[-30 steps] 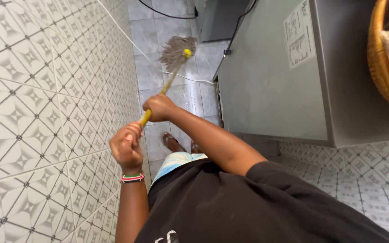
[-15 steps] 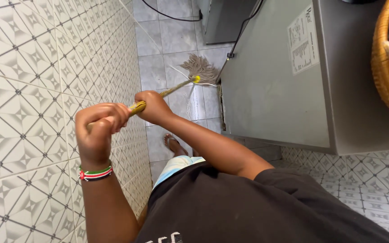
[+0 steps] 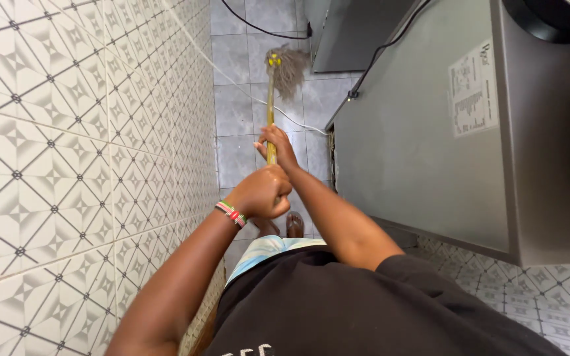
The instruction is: Mopping the floor in a narrow corridor and around a bucket.
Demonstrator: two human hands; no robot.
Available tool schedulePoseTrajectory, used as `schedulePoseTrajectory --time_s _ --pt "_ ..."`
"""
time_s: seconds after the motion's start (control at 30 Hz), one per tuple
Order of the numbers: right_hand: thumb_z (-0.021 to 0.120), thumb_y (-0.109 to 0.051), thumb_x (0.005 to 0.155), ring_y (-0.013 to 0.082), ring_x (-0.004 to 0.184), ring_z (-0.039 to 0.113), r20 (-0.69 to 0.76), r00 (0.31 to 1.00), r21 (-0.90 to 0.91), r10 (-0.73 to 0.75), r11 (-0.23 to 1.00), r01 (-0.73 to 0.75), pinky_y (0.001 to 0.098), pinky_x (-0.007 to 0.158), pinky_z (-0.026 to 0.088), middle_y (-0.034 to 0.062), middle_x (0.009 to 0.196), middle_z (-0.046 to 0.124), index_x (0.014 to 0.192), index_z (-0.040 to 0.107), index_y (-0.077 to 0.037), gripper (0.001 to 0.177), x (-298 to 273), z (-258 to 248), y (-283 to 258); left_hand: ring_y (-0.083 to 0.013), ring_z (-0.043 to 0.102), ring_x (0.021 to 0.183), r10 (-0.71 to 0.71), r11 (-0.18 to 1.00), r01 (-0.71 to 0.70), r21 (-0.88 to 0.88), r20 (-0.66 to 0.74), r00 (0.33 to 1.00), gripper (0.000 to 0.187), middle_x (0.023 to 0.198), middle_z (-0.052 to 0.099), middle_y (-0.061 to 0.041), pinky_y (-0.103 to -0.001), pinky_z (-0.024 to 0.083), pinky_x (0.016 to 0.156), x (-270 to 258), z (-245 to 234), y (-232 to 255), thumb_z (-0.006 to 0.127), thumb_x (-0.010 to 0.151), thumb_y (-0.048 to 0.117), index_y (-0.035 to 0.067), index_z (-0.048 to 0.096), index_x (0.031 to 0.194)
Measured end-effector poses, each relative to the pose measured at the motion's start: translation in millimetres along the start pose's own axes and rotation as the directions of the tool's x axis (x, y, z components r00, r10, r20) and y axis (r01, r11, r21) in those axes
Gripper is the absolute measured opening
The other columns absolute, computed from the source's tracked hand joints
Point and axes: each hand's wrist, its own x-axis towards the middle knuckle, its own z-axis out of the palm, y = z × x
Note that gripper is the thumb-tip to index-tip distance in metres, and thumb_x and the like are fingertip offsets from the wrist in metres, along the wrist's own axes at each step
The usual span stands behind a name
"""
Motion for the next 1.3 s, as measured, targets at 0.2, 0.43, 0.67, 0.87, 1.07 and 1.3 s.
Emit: schedulePoseTrajectory --time_s 0.2,0.43,0.67,0.87,1.07,1.3 --pt "0.068 0.008 0.073 0.0289 0.145 0.038 0.465 0.865 0.14 0.187 0.949 -0.281 0.0315 0.102 0.053 0.0126 0.153 0.05 0.099 0.074 -0.007 0.03 12 1 61 -0.0375 0.054 0.071 -0.164 0.986 0.156 -0.05 -0.247 0.955 0.017 0.063 0.054 -0.015 -0.049 0.047 0.074 14 33 -20 0.06 0.067 0.009 0.002 0.048 0.057" --pt "0.064 -0.018 0.098 0.015 0.098 0.057 0.711 0.392 0.493 0.583 -0.018 -0.87 0.0265 0.082 0.053 0.0066 0.113 0.057 0.101 0.071 -0.011 0.01 35 -13 -11 -0.0382 0.053 0.069 -0.282 0.958 0.278 -0.075 -0.433 0.856 0.022 0.064 0.052 -0.018 -0.05 0.045 0.071 27 31 29 0.062 0.069 0.01 0.0 0.046 0.058" --pt "0.075 -0.024 0.086 0.0272 0.085 0.064 0.499 0.859 0.077 0.116 0.981 -0.177 0.041 0.074 0.053 0.0091 0.084 0.068 0.086 0.068 -0.006 0.02 48 -54 -113 -0.0322 0.055 0.066 -0.346 0.938 0.301 -0.173 -0.539 0.768 0.022 0.066 0.055 -0.017 -0.044 0.044 0.065 8 -29 108 0.061 0.083 0.013 -0.001 0.053 0.068" --pt "0.075 -0.022 0.082 0.0322 0.096 0.067 0.465 0.859 0.025 0.214 0.967 -0.254 0.042 0.085 0.053 0.0123 0.091 0.07 0.083 0.07 -0.008 0.015 39 -36 -174 -0.0154 0.047 0.064 -0.426 0.892 0.116 -0.436 -0.731 0.533 0.024 0.067 0.051 -0.008 -0.032 0.041 0.062 -8 -68 168 0.052 0.091 0.013 -0.003 0.05 0.074" --pt "0.078 -0.016 0.079 0.0278 0.116 0.061 0.218 0.965 0.43 0.147 0.873 -0.23 0.039 0.102 0.048 0.0106 0.115 0.067 0.096 0.066 -0.006 0.024 10 -49 -200 -0.016 0.045 0.066 -0.421 0.888 0.043 -0.457 -0.774 0.474 0.023 0.07 0.049 -0.009 -0.032 0.041 0.067 -7 -49 212 0.05 0.087 0.009 -0.002 0.043 0.069" --pt "0.084 -0.016 0.086 0.0257 0.125 0.058 0.081 0.977 0.512 0.198 0.833 -0.211 0.0363 0.095 0.048 0.008 0.12 0.065 0.09 0.064 -0.008 0.022 -1 -52 -213 -0.0192 0.047 0.067 -0.228 0.959 -0.003 -0.283 -0.781 0.582 0.019 0.073 0.05 -0.009 -0.035 0.048 0.075 -20 -26 245 0.052 0.085 0.011 -0.002 0.046 0.073"
